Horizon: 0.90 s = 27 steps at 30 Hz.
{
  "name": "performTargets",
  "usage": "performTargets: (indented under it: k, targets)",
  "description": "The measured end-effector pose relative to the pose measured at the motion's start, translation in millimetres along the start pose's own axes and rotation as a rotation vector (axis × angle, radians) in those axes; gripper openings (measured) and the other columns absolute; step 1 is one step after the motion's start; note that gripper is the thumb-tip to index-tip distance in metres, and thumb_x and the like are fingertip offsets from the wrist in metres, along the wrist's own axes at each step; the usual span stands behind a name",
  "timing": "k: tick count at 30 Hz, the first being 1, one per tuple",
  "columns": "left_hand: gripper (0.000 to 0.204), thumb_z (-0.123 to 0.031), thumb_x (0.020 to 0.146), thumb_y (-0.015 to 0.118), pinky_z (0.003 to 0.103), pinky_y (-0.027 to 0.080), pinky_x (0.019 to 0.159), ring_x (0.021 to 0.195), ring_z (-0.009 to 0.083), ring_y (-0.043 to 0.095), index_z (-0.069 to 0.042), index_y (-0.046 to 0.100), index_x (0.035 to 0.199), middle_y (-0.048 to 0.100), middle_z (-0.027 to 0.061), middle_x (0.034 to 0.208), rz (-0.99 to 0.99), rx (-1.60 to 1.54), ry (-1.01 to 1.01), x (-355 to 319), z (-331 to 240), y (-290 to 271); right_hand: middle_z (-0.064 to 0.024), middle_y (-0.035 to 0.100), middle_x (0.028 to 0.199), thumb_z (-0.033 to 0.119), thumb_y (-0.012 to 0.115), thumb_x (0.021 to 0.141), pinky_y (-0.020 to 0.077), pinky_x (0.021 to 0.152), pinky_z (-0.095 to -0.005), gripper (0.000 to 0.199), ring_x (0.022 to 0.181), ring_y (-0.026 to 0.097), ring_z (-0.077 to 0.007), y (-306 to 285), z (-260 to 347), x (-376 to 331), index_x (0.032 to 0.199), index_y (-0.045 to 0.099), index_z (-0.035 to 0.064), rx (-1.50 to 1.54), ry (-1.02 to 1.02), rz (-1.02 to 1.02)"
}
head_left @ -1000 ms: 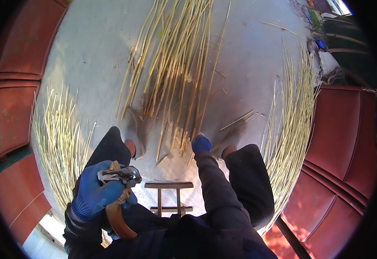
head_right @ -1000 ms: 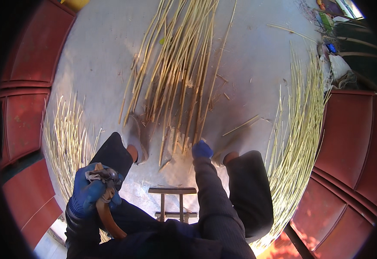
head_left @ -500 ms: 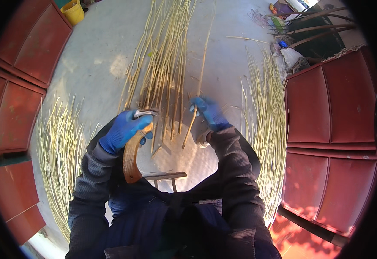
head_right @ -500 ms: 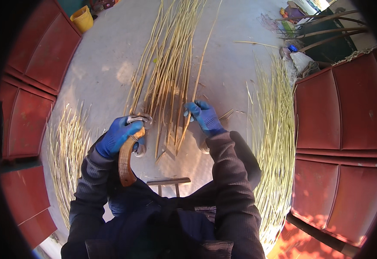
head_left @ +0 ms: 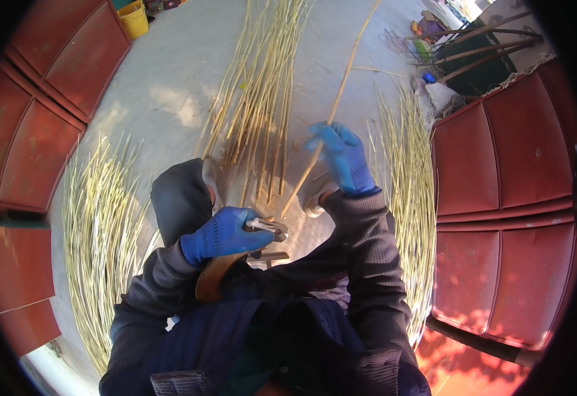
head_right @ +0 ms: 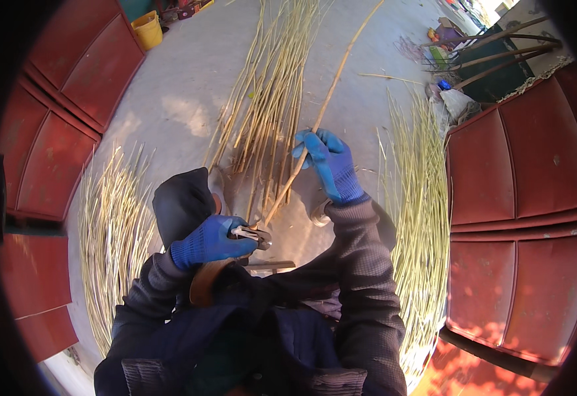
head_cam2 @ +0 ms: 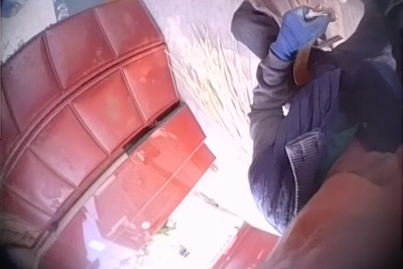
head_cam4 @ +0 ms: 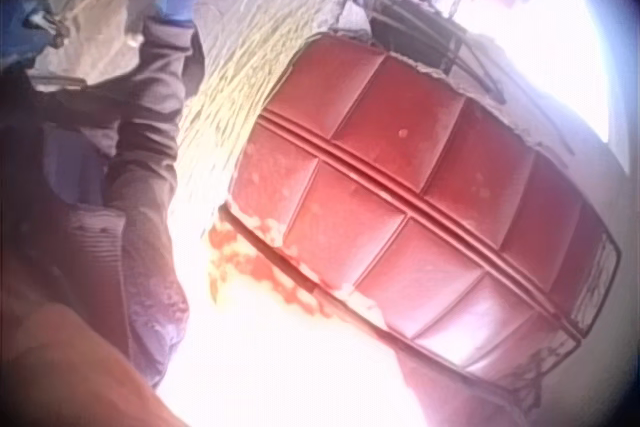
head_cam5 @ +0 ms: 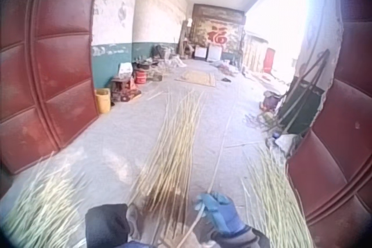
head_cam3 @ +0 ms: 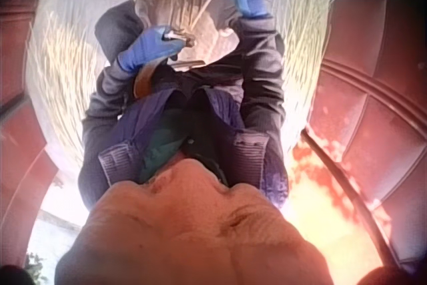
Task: The person sits on the floor and uses a curved knife to peel thin strips from bamboo rods. The peeled strips are placed in a pile on the floor, and the person continues the process with multiple rods.
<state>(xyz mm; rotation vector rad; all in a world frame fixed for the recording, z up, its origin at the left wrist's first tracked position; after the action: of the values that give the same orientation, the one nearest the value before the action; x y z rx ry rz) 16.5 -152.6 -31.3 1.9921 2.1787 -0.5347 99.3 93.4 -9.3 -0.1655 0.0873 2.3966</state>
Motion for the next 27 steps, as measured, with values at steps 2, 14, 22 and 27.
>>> performTargets:
  k: [2, 14, 22, 27]
  targets:
    - [0.031, -0.022, 0.091, 0.076, 0.028, 0.056, 0.071, 0.079, 0.0108, 0.070, 0.006, 0.069, 0.100, 0.073, 0.0102, 0.084, 0.031, -0.090, -0.002, -4.0, -1.4, 3.9, -0.0059, 0.071, 0.088, 0.028, 0.059, 0.101, 0.0489, 0.078, -0.0267, 0.030, 0.083, 0.064, -0.0137, 1.3, 2.8, -8.5, 0.109, 0.069, 0.0014, 0.007, -0.023, 0.020]
    - [0.035, -0.029, 0.087, 0.080, 0.031, 0.052, 0.061, 0.066, 0.0177, 0.069, 0.003, 0.065, 0.090, 0.065, 0.0131, 0.070, -0.053, 0.343, 0.292, -7.0, -35.1, -2.6, -0.0069, 0.072, 0.095, 0.036, 0.059, 0.104, 0.0515, 0.081, -0.0294, 0.041, 0.093, 0.067, -0.0142, 61.3, -26.5, -95.3, 0.120, 0.065, -0.0011, 0.206, -0.086, 0.285]
    - [0.041, -0.034, 0.082, 0.084, 0.036, 0.053, 0.063, 0.069, 0.0269, 0.071, 0.003, 0.067, 0.086, 0.065, 0.0185, 0.070, -0.057, 0.315, 0.177, -21.1, -27.2, 14.6, -0.0044, 0.070, 0.093, 0.036, 0.059, 0.104, 0.0477, 0.066, -0.0217, 0.036, 0.076, 0.063, -0.0089, 46.2, -12.8, -91.0, 0.107, 0.066, 0.0005, 0.117, 0.012, 0.272]
    - [0.038, -0.030, 0.083, 0.083, 0.034, 0.055, 0.063, 0.069, 0.0218, 0.072, 0.004, 0.066, 0.089, 0.069, 0.0148, 0.074, -0.149, 0.149, 0.214, -24.2, -23.9, 10.4, -0.0060, 0.070, 0.098, 0.019, 0.059, 0.105, 0.0531, 0.083, -0.0276, 0.025, 0.093, 0.067, -0.0128, 60.0, -28.9, -127.7, 0.114, 0.067, -0.0032, -0.066, -0.166, 0.292]
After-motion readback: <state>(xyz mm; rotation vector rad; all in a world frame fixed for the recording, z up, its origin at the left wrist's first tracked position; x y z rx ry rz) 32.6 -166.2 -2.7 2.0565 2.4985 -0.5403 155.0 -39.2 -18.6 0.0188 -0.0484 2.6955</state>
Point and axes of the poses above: each hand's wrist, its own x-axis towards the middle knuckle, its own y-axis out of the palm, z = x × y, the point moved 6 cm from there along x, towards the middle knuckle
